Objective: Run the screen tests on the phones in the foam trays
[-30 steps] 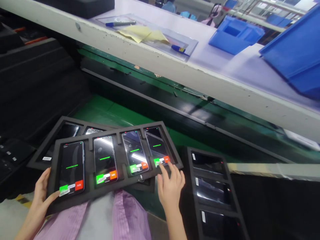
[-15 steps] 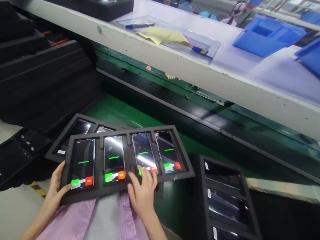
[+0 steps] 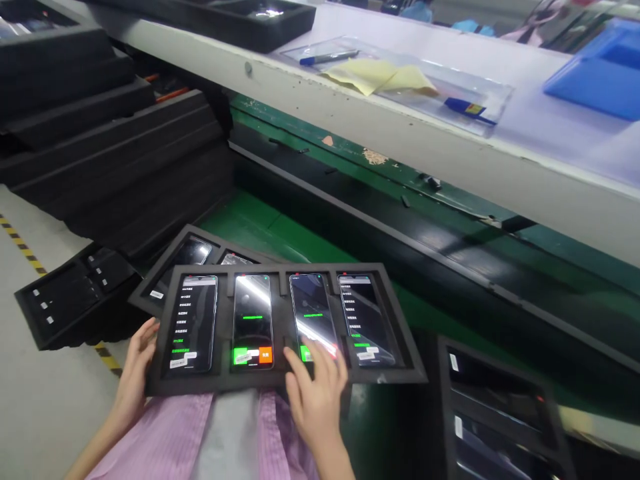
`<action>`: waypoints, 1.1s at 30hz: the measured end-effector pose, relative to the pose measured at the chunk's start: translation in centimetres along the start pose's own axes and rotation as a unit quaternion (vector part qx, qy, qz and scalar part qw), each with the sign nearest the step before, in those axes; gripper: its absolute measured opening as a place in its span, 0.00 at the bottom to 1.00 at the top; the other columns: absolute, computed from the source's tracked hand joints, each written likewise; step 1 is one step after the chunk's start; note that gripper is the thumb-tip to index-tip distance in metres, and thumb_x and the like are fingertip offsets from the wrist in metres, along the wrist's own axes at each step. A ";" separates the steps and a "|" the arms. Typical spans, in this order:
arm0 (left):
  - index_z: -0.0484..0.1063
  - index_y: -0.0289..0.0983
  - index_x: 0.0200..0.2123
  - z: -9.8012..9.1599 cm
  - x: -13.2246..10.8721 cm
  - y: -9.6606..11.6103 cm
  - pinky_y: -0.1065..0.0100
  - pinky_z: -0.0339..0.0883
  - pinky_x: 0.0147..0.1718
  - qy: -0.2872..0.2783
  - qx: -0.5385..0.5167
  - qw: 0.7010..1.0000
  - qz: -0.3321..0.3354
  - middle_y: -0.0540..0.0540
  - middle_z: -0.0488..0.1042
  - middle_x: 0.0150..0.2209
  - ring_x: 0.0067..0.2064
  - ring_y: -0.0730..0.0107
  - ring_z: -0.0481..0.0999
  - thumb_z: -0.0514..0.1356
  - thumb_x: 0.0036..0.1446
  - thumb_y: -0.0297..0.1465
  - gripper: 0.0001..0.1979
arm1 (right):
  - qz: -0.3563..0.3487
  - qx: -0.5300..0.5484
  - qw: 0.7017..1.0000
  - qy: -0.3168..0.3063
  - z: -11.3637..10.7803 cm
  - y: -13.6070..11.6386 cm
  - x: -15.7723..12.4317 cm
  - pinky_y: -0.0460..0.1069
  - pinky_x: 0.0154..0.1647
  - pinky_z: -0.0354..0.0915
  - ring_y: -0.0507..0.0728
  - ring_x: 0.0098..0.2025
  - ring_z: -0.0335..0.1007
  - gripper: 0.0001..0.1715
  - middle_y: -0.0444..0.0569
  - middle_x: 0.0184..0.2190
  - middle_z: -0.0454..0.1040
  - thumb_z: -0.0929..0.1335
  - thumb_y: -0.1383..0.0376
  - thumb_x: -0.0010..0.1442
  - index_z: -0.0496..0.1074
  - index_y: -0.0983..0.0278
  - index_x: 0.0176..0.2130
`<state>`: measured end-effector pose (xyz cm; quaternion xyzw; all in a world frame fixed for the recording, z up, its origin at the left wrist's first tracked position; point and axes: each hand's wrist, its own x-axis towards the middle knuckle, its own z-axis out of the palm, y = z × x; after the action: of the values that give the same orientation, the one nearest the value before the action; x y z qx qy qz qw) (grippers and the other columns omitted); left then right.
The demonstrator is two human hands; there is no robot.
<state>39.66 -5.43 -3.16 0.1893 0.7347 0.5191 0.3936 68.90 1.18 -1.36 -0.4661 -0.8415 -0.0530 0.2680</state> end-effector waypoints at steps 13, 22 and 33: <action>0.61 0.41 0.56 -1.0 0.3 -1.1 0.59 0.53 0.59 -0.056 0.060 0.991 -0.104 0.45 0.61 0.60 0.62 0.58 0.57 0.54 0.53 0.45 0.28 | 0.362 -0.073 0.929 0.037 -0.7 7.9 -1.8 0.67 0.52 0.52 0.73 0.55 0.56 0.39 0.70 0.52 0.61 0.52 0.47 0.60 0.66 0.74 0.52; 0.59 0.39 0.58 -0.4 0.1 -0.4 0.61 0.50 0.60 -0.057 0.133 0.983 -0.111 0.45 0.59 0.62 0.64 0.61 0.52 0.46 0.58 0.45 0.28 | 0.590 0.047 0.806 -0.022 -1.6 14.2 -2.7 0.61 0.53 0.56 0.69 0.52 0.62 0.38 0.66 0.47 0.69 0.53 0.49 0.57 0.68 0.72 0.52; 0.64 0.32 0.53 -0.1 0.4 0.7 0.57 0.47 0.62 0.003 0.198 0.979 -0.051 0.37 0.63 0.59 0.63 0.55 0.55 0.46 0.57 0.46 0.29 | 0.643 0.232 0.729 -0.037 -0.4 18.1 -4.2 0.52 0.39 0.66 0.62 0.36 0.72 0.34 0.53 0.25 0.75 0.62 0.42 0.49 0.75 0.69 0.31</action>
<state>39.27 -4.92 -2.67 0.2242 0.8329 0.3431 0.3719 85.52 7.98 -5.97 -0.8203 -0.3364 0.3465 0.3063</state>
